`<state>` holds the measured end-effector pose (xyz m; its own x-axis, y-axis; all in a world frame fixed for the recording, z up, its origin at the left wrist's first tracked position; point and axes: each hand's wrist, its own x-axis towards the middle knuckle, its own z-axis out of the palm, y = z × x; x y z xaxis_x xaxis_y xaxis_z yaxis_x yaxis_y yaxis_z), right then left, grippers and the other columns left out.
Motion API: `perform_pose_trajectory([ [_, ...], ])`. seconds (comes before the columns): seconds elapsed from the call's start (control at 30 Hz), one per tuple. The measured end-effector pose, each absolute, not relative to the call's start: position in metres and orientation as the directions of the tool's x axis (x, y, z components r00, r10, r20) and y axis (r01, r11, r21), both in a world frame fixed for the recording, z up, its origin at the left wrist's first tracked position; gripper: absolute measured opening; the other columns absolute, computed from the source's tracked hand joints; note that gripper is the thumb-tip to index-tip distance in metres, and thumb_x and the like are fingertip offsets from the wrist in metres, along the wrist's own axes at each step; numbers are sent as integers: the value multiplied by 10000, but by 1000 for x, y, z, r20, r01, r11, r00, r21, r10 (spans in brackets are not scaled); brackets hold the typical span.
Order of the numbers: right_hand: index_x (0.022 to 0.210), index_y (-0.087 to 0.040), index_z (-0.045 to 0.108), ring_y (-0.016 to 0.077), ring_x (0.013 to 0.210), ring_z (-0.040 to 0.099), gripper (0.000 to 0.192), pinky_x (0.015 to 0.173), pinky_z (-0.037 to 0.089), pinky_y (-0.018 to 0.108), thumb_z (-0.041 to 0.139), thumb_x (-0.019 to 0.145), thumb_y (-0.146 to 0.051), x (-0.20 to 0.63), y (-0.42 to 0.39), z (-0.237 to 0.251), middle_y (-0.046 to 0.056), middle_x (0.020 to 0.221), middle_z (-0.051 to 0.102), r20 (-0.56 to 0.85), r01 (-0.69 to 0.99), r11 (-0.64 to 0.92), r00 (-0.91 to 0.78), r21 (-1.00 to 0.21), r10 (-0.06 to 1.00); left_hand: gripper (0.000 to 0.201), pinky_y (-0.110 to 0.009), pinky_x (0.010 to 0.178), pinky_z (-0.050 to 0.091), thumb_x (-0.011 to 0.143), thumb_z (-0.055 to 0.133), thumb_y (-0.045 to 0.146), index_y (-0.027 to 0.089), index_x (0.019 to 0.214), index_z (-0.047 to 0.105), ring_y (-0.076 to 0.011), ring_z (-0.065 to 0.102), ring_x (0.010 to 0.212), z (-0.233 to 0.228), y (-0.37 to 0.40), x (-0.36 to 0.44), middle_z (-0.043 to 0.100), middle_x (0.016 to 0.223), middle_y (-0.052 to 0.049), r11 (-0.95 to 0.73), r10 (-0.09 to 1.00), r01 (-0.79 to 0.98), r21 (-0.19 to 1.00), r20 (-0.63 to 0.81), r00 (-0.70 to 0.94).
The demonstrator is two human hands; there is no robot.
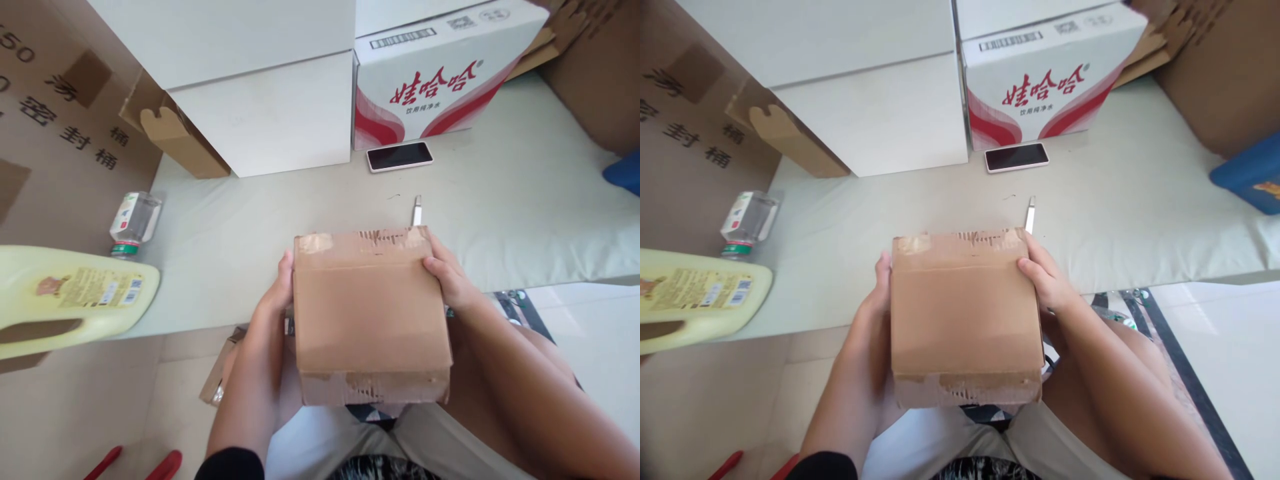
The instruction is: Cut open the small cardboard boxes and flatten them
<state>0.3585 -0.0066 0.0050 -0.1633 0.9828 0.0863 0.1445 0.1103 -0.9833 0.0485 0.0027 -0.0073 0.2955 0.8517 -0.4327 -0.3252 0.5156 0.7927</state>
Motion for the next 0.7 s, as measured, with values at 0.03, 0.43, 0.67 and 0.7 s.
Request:
perform_pose_trajectory([
  [0.03, 1312, -278, 619, 358, 1228, 642, 640, 1033, 534, 517, 534, 867, -730, 359, -6, 5, 86, 1313, 700, 99, 159, 124, -159, -979, 982, 1060, -544, 1094, 484, 681, 621, 886, 296, 1545, 447, -413, 594, 1342, -8, 2, 49, 693, 1379, -113, 489, 864, -363, 793, -385, 323],
  [0.43, 1371, -306, 567, 340, 1180, 590, 574, 1073, 453, 561, 507, 905, -636, 363, -1, 0, 89, 1259, 643, 221, 347, 209, -5, -914, 975, 1100, -502, 997, 534, 647, 791, 667, 336, 1588, 329, -393, 650, 1230, -6, 0, 46, 622, 1438, -112, 402, 894, -396, 826, -261, 363],
  [0.67, 1386, -326, 565, 307, 1296, 575, 494, 1124, 450, 541, 432, 977, -569, 368, 5, -9, 86, 1321, 632, 299, 258, 254, 153, -932, 942, 362, -309, 820, 557, 585, 832, 385, 241, 776, 560, -213, 673, 954, 26, 14, 51, 697, 1010, 17, 83, 987, -476, 875, -137, -80],
  [0.7, 1346, -319, 590, 302, 1290, 585, 453, 1115, 461, 539, 455, 976, -543, 370, 6, -9, 86, 1309, 644, 282, 252, 234, 176, -939, 943, 357, -296, 753, 556, 607, 804, 373, 228, 713, 495, -183, 657, 818, 31, 16, 48, 660, 861, 28, 50, 975, -499, 865, -151, -165],
])
